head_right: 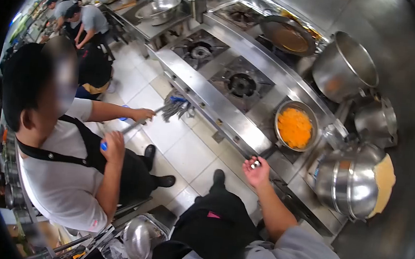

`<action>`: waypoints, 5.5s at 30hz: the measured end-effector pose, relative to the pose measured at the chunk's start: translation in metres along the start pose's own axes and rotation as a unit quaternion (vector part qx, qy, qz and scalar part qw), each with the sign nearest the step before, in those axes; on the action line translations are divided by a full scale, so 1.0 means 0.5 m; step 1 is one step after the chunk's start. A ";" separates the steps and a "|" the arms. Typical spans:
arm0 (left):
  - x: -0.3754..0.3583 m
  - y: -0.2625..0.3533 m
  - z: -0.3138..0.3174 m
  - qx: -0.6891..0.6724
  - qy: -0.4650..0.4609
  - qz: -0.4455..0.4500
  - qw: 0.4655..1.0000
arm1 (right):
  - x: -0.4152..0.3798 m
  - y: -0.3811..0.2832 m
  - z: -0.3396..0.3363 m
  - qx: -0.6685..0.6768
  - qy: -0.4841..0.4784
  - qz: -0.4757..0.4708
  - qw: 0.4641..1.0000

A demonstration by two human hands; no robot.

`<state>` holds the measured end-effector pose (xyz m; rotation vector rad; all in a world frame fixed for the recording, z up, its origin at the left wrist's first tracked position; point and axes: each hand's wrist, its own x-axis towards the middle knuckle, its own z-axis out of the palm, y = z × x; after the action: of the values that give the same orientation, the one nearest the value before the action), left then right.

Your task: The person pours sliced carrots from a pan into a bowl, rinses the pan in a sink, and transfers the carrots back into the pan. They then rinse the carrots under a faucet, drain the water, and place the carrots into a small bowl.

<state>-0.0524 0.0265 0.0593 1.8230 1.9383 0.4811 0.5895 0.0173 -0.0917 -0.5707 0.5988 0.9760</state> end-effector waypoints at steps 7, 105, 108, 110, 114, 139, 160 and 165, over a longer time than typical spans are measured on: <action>0.185 0.200 0.277 -0.129 -0.087 0.168 0.973 | 0.046 -0.070 0.017 -0.029 0.025 -0.080 0.996; 2.686 1.263 0.884 -0.713 -0.338 -0.360 0.498 | 0.839 0.425 1.787 -0.571 -0.017 0.011 0.821; 2.667 1.320 0.803 -0.732 -0.351 -0.368 0.453 | 0.856 0.447 1.827 -0.634 0.061 0.011 0.771; 2.683 1.296 0.815 -0.715 -0.372 -0.361 0.469 | 0.877 0.455 1.844 -0.624 0.072 0.019 0.778; 2.720 1.217 0.854 -0.664 -0.406 -0.367 0.509 | 0.942 0.451 1.875 -0.573 -0.004 0.039 0.818; 3.223 1.287 0.788 -0.138 -0.039 0.159 0.977 | 1.209 0.559 1.987 -0.550 -0.019 0.053 0.833; 3.116 1.419 0.728 -0.182 -0.309 0.123 0.925 | 1.298 0.629 2.044 -0.567 -0.013 0.029 0.823; 3.067 1.464 0.731 -0.197 -0.357 0.138 0.902 | 1.305 0.628 2.053 -0.588 0.014 0.019 0.809</action>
<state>0.7007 1.5927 0.0219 1.6791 1.0143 0.2111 0.8047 1.2361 0.1241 -1.6782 -0.0626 1.3267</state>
